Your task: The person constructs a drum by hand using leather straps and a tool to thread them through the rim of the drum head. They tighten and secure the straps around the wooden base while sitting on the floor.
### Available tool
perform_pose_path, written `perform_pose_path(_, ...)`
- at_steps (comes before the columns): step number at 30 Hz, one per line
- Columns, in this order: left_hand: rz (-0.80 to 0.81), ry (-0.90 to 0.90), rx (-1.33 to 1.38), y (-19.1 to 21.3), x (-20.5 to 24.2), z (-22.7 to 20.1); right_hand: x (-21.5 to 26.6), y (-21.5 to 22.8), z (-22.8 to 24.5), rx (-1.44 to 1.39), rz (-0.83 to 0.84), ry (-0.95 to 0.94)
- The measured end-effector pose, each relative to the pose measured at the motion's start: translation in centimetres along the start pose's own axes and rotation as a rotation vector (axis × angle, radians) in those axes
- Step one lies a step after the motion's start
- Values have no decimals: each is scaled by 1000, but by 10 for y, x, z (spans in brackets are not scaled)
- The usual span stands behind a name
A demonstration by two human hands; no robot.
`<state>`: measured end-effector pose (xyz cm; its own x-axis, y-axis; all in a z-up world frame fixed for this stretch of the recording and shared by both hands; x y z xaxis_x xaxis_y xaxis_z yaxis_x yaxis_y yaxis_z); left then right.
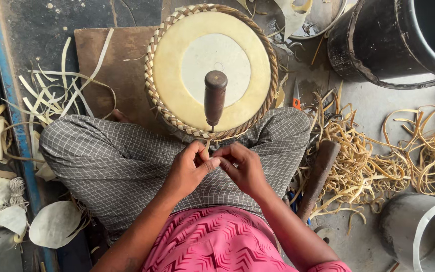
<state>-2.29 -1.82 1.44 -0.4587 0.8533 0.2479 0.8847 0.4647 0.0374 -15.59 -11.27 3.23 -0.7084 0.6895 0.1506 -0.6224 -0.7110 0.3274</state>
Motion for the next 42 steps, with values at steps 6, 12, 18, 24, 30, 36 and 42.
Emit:
perform_pose_path(6,-159,-38,31,5,0,-5,-15,14,71,328,-38,290)
perform_pose_path(12,-283,-149,8,11,-2,1,-53,49,140,222,-388,702)
perform_pose_path(18,-349,-219,70,13,-5,4,-133,12,122,-508,245,357)
perform_pose_path(24,-391,-225,-31,13,-4,7,-135,-3,109,-444,-72,405)
perform_pose_path(30,-360,-281,-20,10,-8,5,-140,2,108,-463,-106,345)
perform_pose_path(36,-394,-419,-99,3,-3,-3,-142,1,99,-484,-117,387)
perform_pose_path(42,-381,-447,-237,-8,-5,-2,-143,3,98,-530,-99,404)
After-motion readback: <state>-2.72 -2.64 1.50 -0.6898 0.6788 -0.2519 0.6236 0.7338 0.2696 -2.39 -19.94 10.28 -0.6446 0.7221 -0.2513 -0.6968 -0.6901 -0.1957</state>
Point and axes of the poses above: each hand's wrist, its own x-axis away from the middle knuckle, its own y-axis out of the back of the hand, z = x × y, the point moved 6 cm from there along -x, towards the middle knuckle, and after that the axes turned 5 degrees about -z, right-handed, at the moved point
